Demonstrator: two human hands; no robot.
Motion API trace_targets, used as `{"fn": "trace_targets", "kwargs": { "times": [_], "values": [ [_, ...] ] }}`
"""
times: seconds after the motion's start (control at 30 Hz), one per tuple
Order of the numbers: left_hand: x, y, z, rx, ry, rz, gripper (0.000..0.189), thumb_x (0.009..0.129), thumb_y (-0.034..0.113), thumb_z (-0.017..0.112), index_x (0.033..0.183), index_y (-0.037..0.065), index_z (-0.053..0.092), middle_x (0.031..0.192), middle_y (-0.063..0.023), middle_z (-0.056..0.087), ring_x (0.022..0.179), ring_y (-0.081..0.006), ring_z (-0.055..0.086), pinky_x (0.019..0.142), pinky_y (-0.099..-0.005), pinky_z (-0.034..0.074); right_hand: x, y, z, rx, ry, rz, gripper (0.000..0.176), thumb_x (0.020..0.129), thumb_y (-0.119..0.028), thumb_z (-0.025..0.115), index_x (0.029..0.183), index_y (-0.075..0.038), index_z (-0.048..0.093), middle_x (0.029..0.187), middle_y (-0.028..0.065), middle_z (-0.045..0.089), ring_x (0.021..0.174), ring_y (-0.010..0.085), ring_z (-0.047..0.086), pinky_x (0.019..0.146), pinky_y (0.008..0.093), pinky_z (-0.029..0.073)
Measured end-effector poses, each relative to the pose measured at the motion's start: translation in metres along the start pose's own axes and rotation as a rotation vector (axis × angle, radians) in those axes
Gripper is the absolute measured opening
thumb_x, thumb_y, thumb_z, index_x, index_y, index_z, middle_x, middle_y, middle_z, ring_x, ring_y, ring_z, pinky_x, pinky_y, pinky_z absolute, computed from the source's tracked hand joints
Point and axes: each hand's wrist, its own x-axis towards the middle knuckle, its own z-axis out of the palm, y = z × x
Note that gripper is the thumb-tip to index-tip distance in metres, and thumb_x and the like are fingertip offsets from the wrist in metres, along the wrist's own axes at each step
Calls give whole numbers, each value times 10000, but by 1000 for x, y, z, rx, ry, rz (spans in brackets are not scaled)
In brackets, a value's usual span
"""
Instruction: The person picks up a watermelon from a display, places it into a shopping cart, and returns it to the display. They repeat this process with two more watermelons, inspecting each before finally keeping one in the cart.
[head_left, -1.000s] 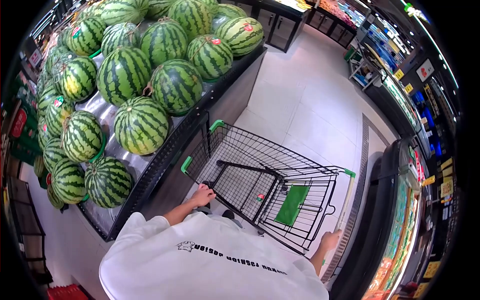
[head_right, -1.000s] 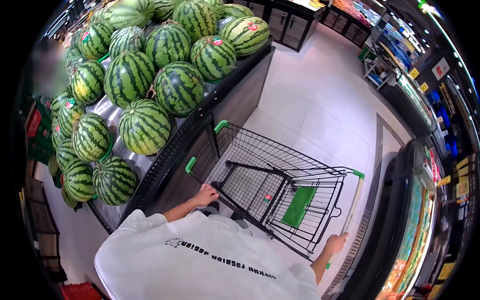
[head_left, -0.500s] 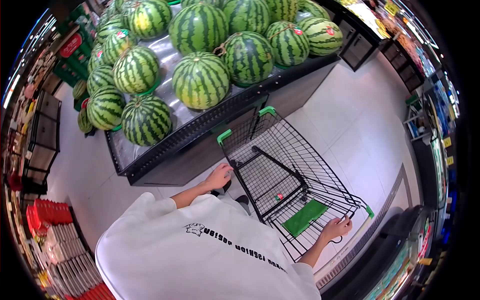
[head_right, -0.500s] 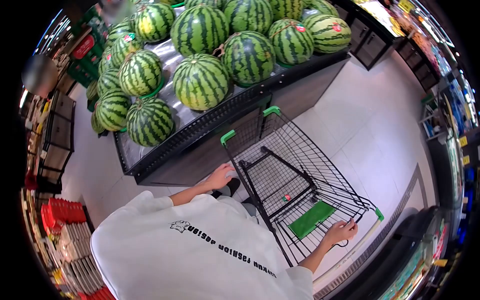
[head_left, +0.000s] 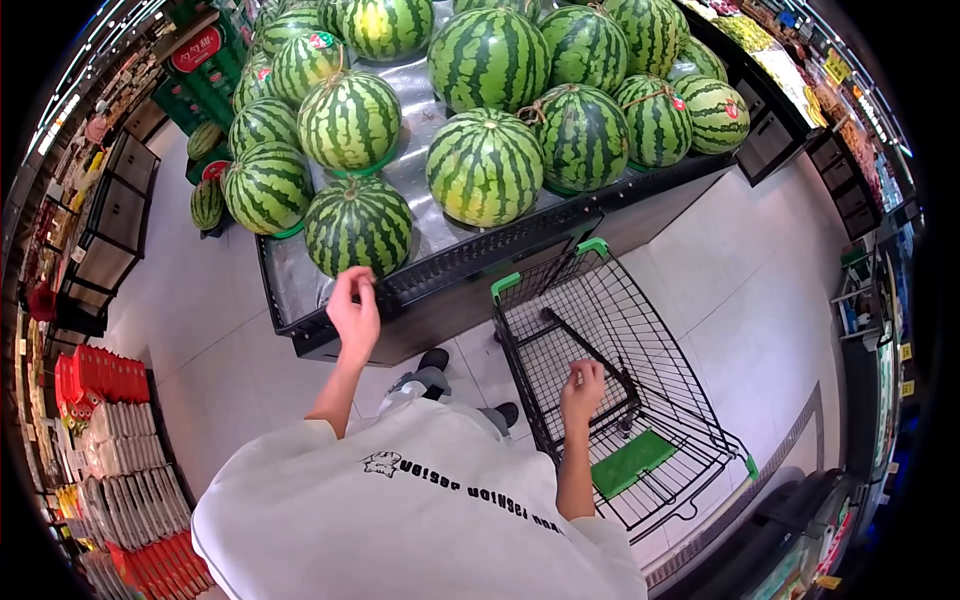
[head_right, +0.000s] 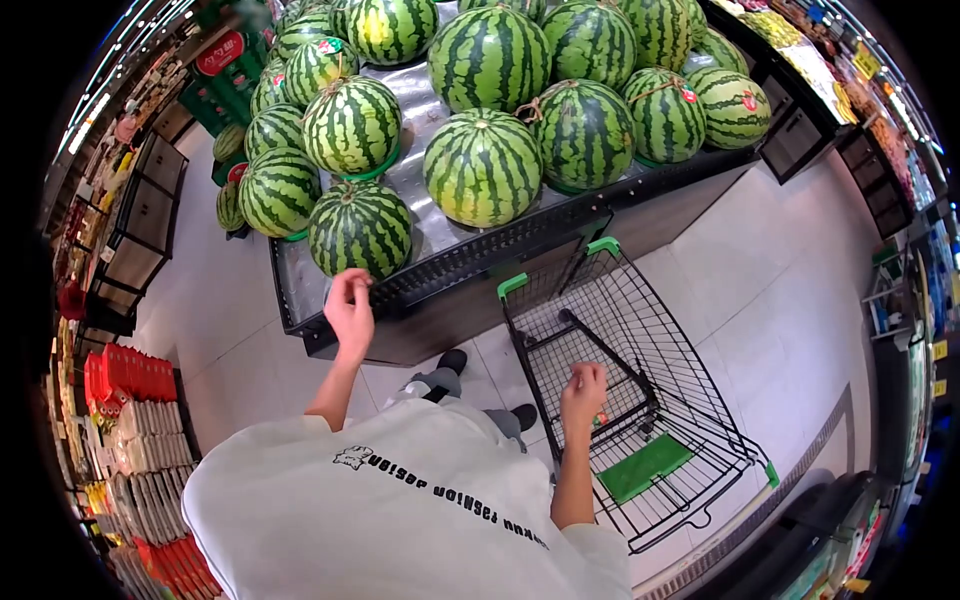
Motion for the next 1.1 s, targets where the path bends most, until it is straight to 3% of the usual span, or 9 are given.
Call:
{"fn": "trace_targets", "kwargs": {
  "times": [0.13, 0.23, 0.4, 0.53, 0.63, 0.73, 0.87, 1.0, 1.1],
  "values": [
    [67, -15, -35, 121, 298, 143, 109, 897, 26, 557, 992, -1, 604, 931, -100, 622, 810, -187, 596, 744, -294, 476, 9, -48, 46, 37, -106, -40, 157, 743, 119, 551, 798, -16, 611, 882, 128, 592, 742, 300, 592, 637, 355, 482],
    [104, -65, -51, -53, 222, -118, 189, 943, 142, 527, 1069, 10, 575, 990, -76, 615, 889, -166, 573, 799, -307, 455, 36, -100, 76, 80, -162, -55, 172, 761, 135, 551, 819, -10, 624, 897, 120, 597, 762, 275, 596, 637, 330, 479],
    [123, -142, -60, -564, 1, -874, 412, 983, 405, 426, 1184, 72, 564, 1175, -57, 593, 1057, -148, 550, 897, -299, 418, 89, -200, 134, 244, -327, -116, 215, 839, 97, 549, 1012, -4, 627, 931, 152, 598, 822, 288, 621, 723, 350, 508],
    [136, -150, -56, -770, -203, -921, 524, 978, 465, 396, 1296, 70, 528, 1283, -89, 571, 1151, -174, 516, 981, -303, 376, 120, -247, 186, 301, -382, -257, 228, 929, -30, 521, 1146, 16, 574, 1055, 166, 583, 954, 281, 601, 842, 331, 479],
    [152, -137, -52, -817, -307, -906, 571, 972, 483, 393, 1326, 52, 515, 1291, -86, 568, 1181, -189, 507, 1019, -309, 355, 143, -248, 226, 398, -488, -81, 330, 1001, -198, 436, 1238, 15, 524, 1134, 162, 580, 1050, 248, 564, 955, 333, 419],
    [158, -143, -43, -871, -358, -874, 542, 984, 444, 378, 1326, 48, 522, 1290, -72, 567, 1189, -185, 500, 1043, -305, 334, 159, -236, 259, 817, -703, 353, 434, 1035, -330, 359, 1280, -4, 508, 1225, 86, 566, 1146, 179, 513, 1025, 297, 359],
    [139, -150, -34, -922, -268, -929, 545, 971, 450, 420, 1359, 75, 500, 1332, -42, 536, 1219, -167, 485, 1053, -317, 349, 161, -225, 279, 1074, -809, 921, 567, 989, -464, 393, 1338, -28, 488, 1296, 132, 570, 1156, 232, 558, 1024, 375, 419],
    [140, -134, -34, -1067, -232, -989, 507, 955, 433, 442, 1323, 95, 533, 1297, -41, 557, 1183, -175, 513, 1018, -325, 395, 163, -231, 283, 1161, -864, 1035, 635, 957, -517, 409, 1346, -21, 487, 1295, 166, 573, 1136, 282, 580, 1011, 413, 445],
    [142, -130, -33, -1051, -245, -1031, 533, 968, 375, 353, 1393, 71, 459, 1376, -66, 506, 1262, -202, 456, 1085, -340, 324, 161, -238, 284, 1261, -843, 995, 632, 959, -515, 407, 1338, -16, 492, 1294, 170, 574, 1127, 286, 586, 1005, 421, 452]
  ]
}}
